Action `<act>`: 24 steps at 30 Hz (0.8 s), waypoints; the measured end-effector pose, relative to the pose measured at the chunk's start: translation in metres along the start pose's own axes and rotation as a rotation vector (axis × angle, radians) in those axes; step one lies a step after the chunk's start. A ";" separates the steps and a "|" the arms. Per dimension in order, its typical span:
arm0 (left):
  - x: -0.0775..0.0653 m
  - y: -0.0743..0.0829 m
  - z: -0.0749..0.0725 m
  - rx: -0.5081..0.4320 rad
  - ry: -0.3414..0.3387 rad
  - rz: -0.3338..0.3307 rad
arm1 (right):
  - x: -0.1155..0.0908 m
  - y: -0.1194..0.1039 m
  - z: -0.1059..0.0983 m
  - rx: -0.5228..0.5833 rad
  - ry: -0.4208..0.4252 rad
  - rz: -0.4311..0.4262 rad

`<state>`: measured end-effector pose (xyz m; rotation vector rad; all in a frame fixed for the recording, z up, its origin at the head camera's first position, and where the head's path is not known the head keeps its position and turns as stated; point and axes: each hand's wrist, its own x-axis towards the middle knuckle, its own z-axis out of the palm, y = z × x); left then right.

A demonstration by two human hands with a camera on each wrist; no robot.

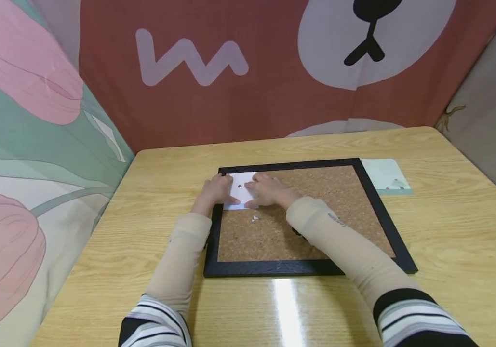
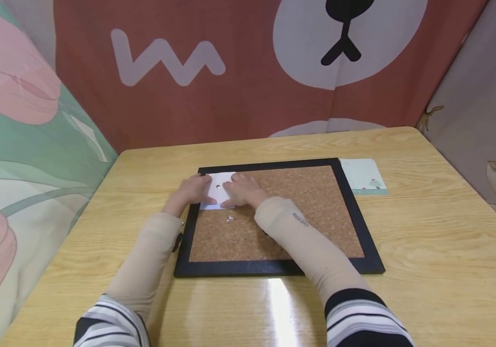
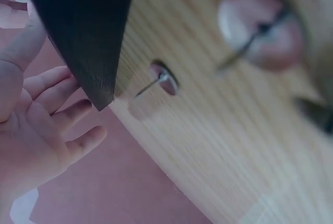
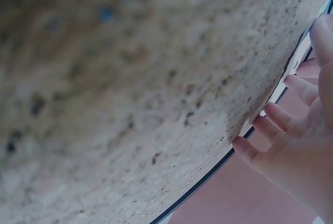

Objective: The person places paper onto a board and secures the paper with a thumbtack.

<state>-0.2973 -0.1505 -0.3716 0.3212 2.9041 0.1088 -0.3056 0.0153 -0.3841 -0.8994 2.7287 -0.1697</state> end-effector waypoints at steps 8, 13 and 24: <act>0.003 0.001 0.001 -0.025 -0.054 -0.032 | -0.010 0.003 -0.003 0.060 -0.035 -0.023; 0.003 -0.001 0.000 -0.044 -0.054 -0.038 | -0.022 0.012 -0.020 0.119 0.042 -0.068; 0.000 0.002 -0.002 -0.058 -0.089 -0.026 | -0.083 0.095 -0.064 0.433 0.348 0.216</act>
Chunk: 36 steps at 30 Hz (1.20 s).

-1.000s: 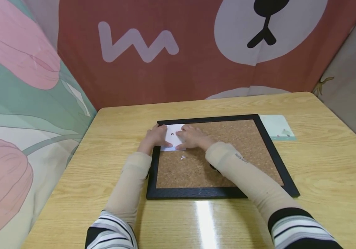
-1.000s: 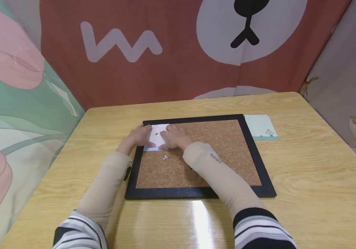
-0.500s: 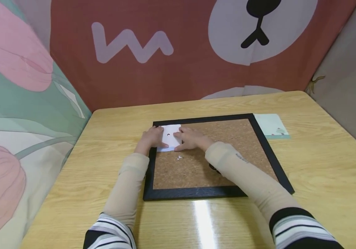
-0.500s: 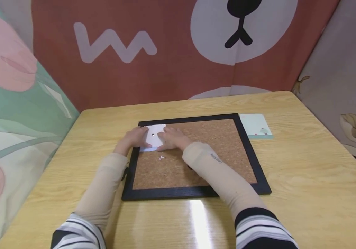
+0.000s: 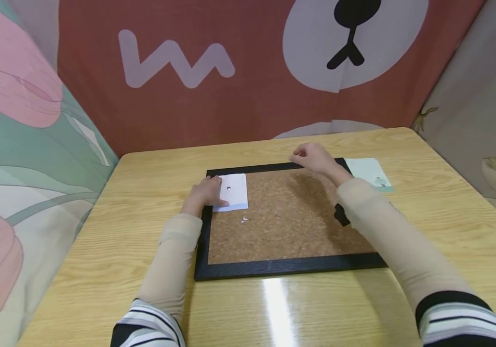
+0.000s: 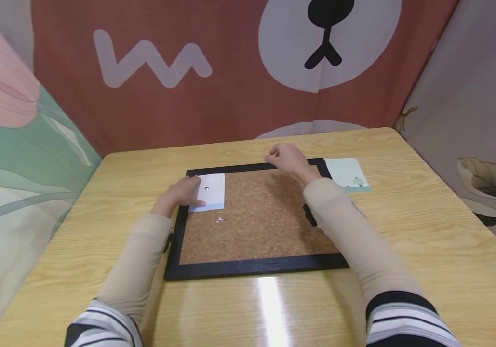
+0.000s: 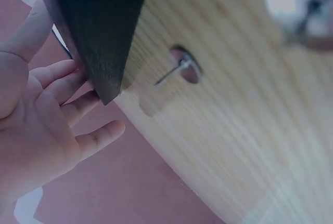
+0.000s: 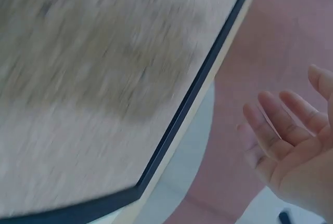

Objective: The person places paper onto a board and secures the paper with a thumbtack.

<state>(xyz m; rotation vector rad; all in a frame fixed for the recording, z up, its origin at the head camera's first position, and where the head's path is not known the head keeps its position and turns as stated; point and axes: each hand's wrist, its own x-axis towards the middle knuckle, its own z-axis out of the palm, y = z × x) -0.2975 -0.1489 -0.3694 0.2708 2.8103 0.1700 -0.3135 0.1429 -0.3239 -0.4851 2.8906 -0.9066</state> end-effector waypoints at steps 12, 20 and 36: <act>-0.002 -0.002 -0.001 0.007 -0.015 0.011 | -0.031 0.078 -0.038 0.009 0.192 0.186; -0.004 -0.008 -0.004 0.022 -0.012 0.007 | -0.045 0.109 -0.055 -0.008 0.279 0.287; -0.003 0.000 0.000 0.005 -0.021 0.024 | -0.065 0.145 -0.053 -0.122 0.147 0.522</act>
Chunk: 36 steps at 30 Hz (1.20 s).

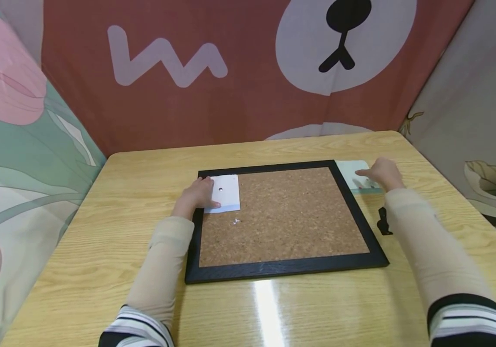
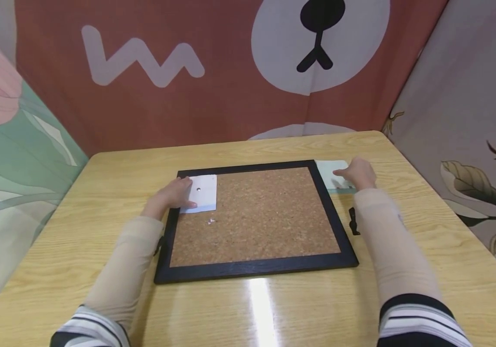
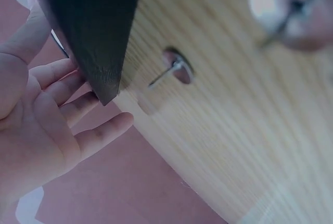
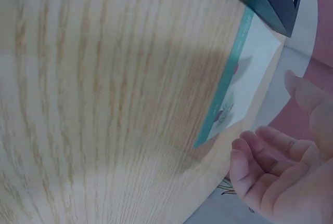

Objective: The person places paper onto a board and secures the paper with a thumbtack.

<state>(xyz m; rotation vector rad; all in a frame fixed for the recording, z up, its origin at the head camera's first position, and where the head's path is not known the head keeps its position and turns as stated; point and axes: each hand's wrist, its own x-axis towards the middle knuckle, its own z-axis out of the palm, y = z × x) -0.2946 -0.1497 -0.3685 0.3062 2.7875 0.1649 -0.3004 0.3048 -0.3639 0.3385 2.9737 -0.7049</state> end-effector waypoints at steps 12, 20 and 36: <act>-0.001 0.001 0.000 0.015 -0.011 0.006 | -0.001 -0.004 0.009 -0.087 -0.043 0.105; -0.002 0.002 -0.001 0.029 -0.002 0.008 | 0.000 0.005 0.015 -0.096 -0.060 0.086; -0.002 0.002 -0.001 0.032 -0.002 0.012 | 0.000 0.002 0.017 -0.120 -0.065 0.135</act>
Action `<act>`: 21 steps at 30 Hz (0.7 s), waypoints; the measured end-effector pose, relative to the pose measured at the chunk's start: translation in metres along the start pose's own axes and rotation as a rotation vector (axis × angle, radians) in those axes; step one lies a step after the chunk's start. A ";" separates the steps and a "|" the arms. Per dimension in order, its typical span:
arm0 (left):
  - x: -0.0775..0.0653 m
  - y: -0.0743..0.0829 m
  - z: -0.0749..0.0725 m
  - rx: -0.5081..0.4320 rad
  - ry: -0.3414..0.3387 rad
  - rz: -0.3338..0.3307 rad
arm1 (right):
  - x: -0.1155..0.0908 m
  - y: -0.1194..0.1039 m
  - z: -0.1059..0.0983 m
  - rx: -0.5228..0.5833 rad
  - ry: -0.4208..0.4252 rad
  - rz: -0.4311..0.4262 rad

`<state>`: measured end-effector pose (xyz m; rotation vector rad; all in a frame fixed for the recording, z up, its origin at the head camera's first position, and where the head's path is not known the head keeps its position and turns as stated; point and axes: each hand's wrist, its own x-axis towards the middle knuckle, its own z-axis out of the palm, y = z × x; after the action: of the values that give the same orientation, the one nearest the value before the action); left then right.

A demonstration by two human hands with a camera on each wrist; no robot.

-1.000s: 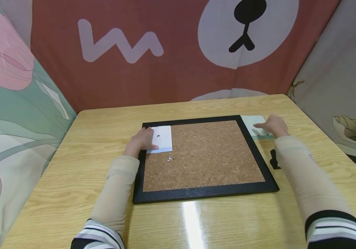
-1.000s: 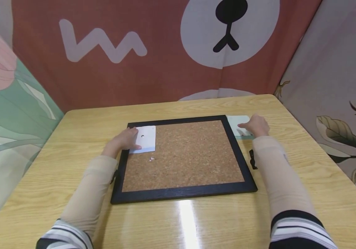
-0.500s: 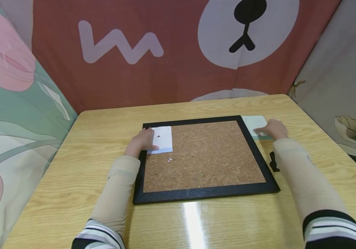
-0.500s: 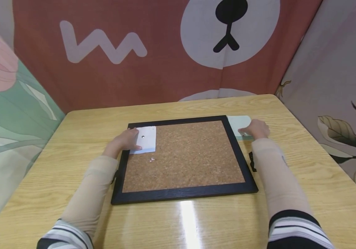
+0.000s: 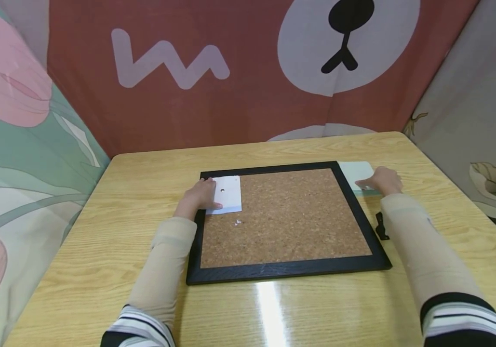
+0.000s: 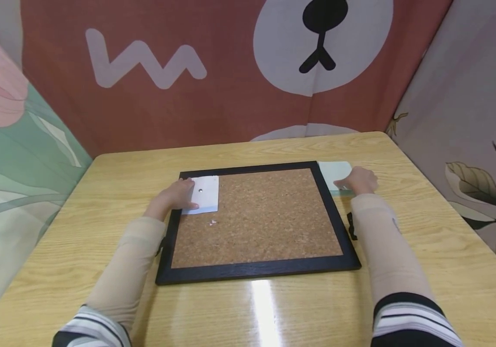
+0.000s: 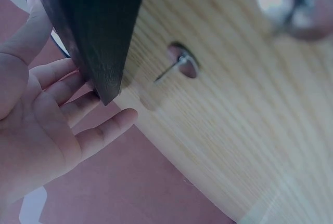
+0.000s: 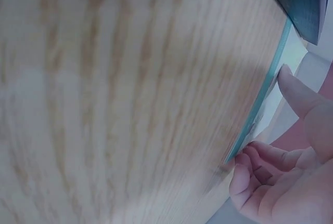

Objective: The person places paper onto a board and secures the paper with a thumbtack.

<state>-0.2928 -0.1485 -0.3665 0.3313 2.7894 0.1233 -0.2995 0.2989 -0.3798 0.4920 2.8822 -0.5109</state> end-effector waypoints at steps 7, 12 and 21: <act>0.000 0.001 0.001 0.014 -0.006 0.002 | 0.000 0.006 0.000 0.103 -0.016 -0.018; 0.001 0.002 0.000 0.009 -0.006 0.000 | 0.002 0.009 0.000 0.191 -0.024 -0.022; 0.002 0.001 0.000 0.005 -0.017 -0.009 | 0.007 0.009 0.000 0.185 0.107 0.019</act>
<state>-0.2941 -0.1476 -0.3674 0.3194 2.7748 0.1112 -0.3030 0.3087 -0.3836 0.5911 2.9430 -0.7752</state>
